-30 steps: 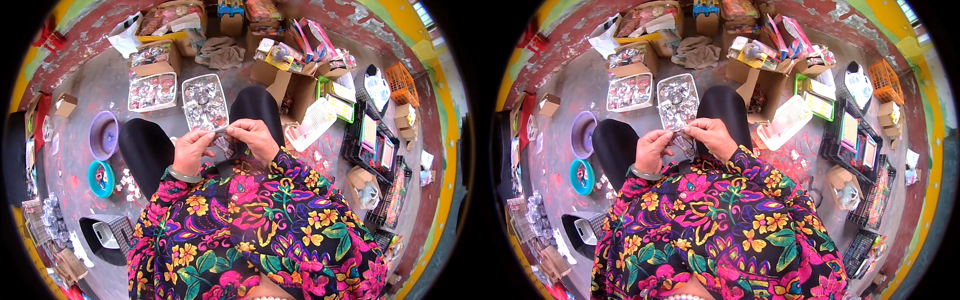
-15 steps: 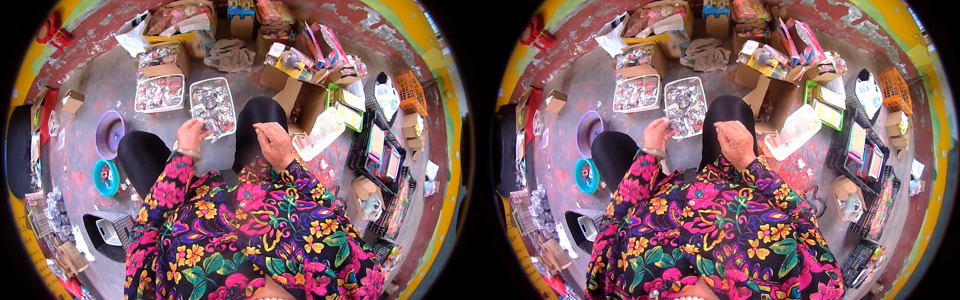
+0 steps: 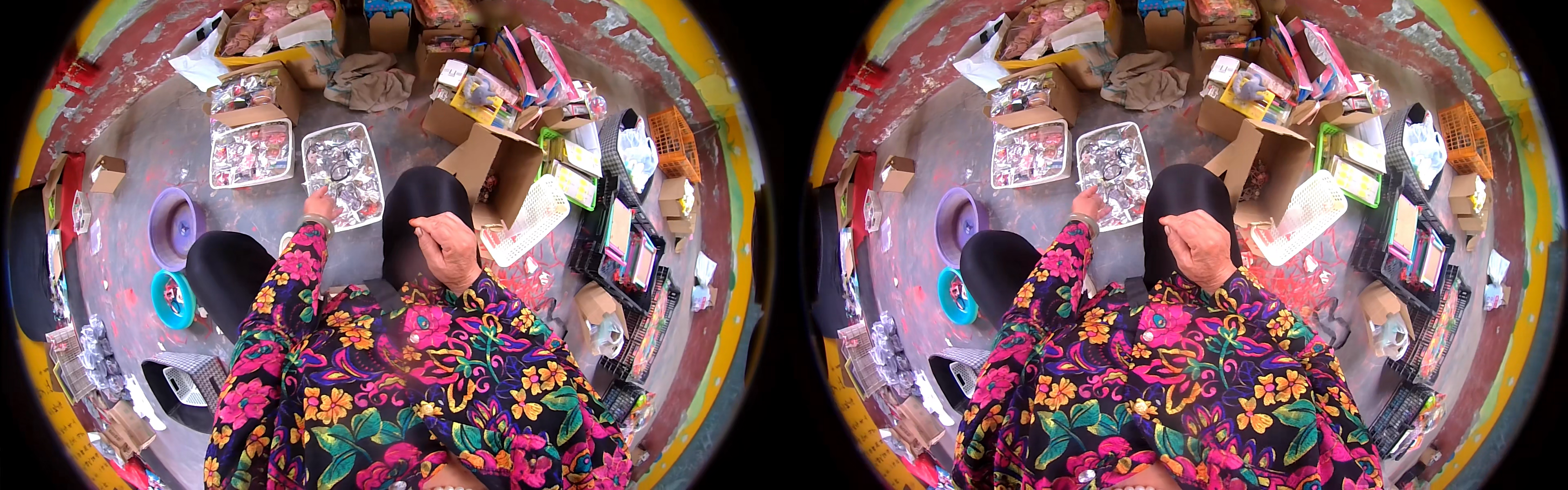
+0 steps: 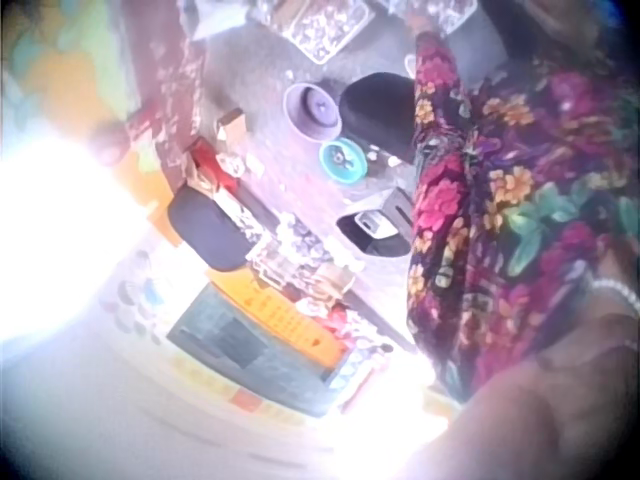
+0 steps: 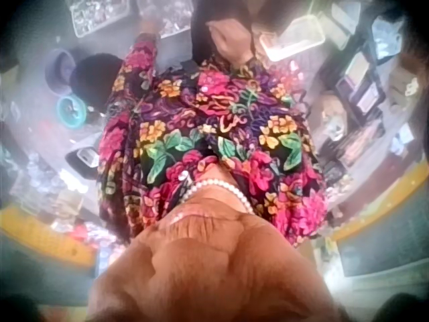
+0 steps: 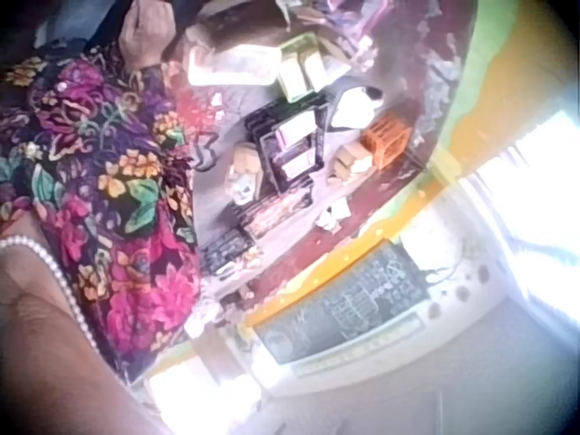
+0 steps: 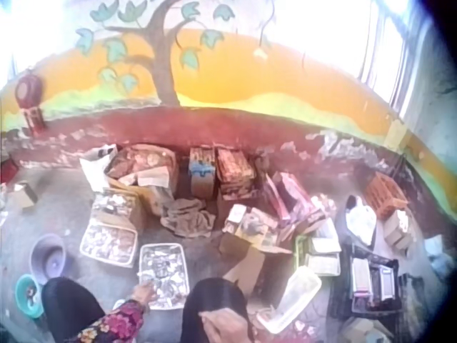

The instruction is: The person sits on the floor and wraps small candies in clear plastic wrappers by hand. They pick up a candy, place it in a wrapper, and fold the wrapper around it, then place the wrapped item into a white basket.

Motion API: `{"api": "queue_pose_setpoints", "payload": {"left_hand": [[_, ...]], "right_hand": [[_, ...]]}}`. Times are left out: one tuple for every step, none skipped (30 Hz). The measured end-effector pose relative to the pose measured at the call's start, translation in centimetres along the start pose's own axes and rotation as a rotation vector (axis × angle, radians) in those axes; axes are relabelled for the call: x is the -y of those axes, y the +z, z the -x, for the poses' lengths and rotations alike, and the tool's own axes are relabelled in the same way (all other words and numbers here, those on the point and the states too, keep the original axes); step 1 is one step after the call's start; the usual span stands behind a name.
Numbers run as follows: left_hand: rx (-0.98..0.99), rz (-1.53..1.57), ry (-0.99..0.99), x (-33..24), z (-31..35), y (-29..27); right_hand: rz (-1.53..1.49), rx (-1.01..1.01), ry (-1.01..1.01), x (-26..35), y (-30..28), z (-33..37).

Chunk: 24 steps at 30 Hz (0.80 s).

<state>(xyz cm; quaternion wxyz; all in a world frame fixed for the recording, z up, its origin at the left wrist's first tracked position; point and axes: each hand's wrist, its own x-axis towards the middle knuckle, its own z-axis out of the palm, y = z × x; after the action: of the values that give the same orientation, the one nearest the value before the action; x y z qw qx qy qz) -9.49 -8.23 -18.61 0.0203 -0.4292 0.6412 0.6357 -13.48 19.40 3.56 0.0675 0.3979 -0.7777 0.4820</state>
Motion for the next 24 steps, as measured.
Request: {"api": "queue_pose_setpoints", "payload": {"left_hand": [[0.032, -0.411, 0.097, 3.3, -2.4, -2.7], [0.15, -1.069, 0.145, 3.0, -2.9, -2.3], [0.245, -1.707, 0.29, 2.6, -2.7, -2.4], [0.252, -1.698, 0.265, 3.0, -2.7, -2.5], [0.252, -1.691, 0.241, 2.9, -2.5, -2.7], [0.253, -1.685, 0.215, 2.8, -2.3, -2.7], [0.216, -1.665, 0.084, 2.7, -2.4, -2.0], [0.172, -1.612, 0.168, 1.3, -2.0, -1.8], [0.14, -1.554, 0.252, 0.6, -1.4, -1.5], [0.113, -1.494, 0.336, 0.2, -0.9, -1.0], [0.056, -1.382, 0.458, 1.0, -0.9, -1.8], [0.032, -1.357, 0.422, 0.1, -0.9, -1.4], [0.031, -1.25, 0.421, -1.9, 0.0, -0.8], [0.061, -1.172, 0.599, -4.5, 2.0, -0.4], [0.147, -0.46, 0.3, -3.9, 1.2, -0.9], [0.072, 0.294, 0.065, -3.2, 0.3, -1.0], [0.07, 0.458, -0.004, -6.2, 1.9, 0.5], [0.076, 0.435, -0.018, -8.8, 4.0, 0.7], [0.05, 0.524, 0.024, -11.1, 6.6, 1.2], [0.1, 0.573, 0.068, -11.6, 7.5, 0.4], [0.127, 0.577, 0.101, -12.4, 9.0, -0.6], [0.197, 0.628, 0.13, -13.3, 10.6, -0.8], [0.241, 0.636, 0.159, -13.7, 12.5, -1.6], [0.264, 0.624, 0.164, -14.1, 14.1, -2.0]], "right_hand": [[-0.025, 0.006, 0.0, 0.4, 0.1, 0.0], [-0.016, 0.008, 0.004, 0.5, 0.1, 0.0], [-0.01, 0.011, 0.009, 0.5, 0.0, 0.1], [-0.007, 0.008, 0.011, 0.5, 0.1, 0.2], [-0.005, 0.003, 0.008, 0.5, 0.1, 0.2], [-0.005, -0.003, 0.006, 0.4, 0.0, 0.2], [-0.01, 0.003, 0.003, 0.3, 0.0, 0.2], [-0.006, -0.005, 0.003, 0.0, -0.1, 0.2], [0.003, -0.011, 0.009, 0.1, -0.4, 0.4], [-0.009, -0.015, 0.012, 0.1, -0.4, 0.5], [-0.037, -0.003, -0.014, 0.2, -0.3, 0.3], [-0.049, 0.003, -0.032, 0.0, -0.2, 0.3], [-0.056, 0.021, -0.027, -0.4, -0.6, 0.4], [-0.07, 0.034, -0.025, -0.7, -1.1, 0.4], [-0.126, 0.035, -0.019, -0.4, -1.4, 0.5], [-0.145, 0.057, -0.041, -0.6, -1.9, 1.0], [-0.104, 0.02, -0.015, -1.4, -2.7, 1.8], [-0.087, -0.005, 0.002, -1.8, -3.0, 2.6], [-0.068, -0.055, 0.063, -2.3, -3.8, 3.5], [-0.052, -0.097, 0.117, -2.7, -4.7, 4.5], [-0.007, -0.181, 0.2, -3.2, -5.4, 5.4], [0.02, -0.213, 0.301, -4.8, -6.2, 6.9], [-0.023, -0.24, 0.48, -6.6, -6.9, 8.5], [-0.067, -0.266, 0.661, -8.3, -7.6, 10.0]]}}
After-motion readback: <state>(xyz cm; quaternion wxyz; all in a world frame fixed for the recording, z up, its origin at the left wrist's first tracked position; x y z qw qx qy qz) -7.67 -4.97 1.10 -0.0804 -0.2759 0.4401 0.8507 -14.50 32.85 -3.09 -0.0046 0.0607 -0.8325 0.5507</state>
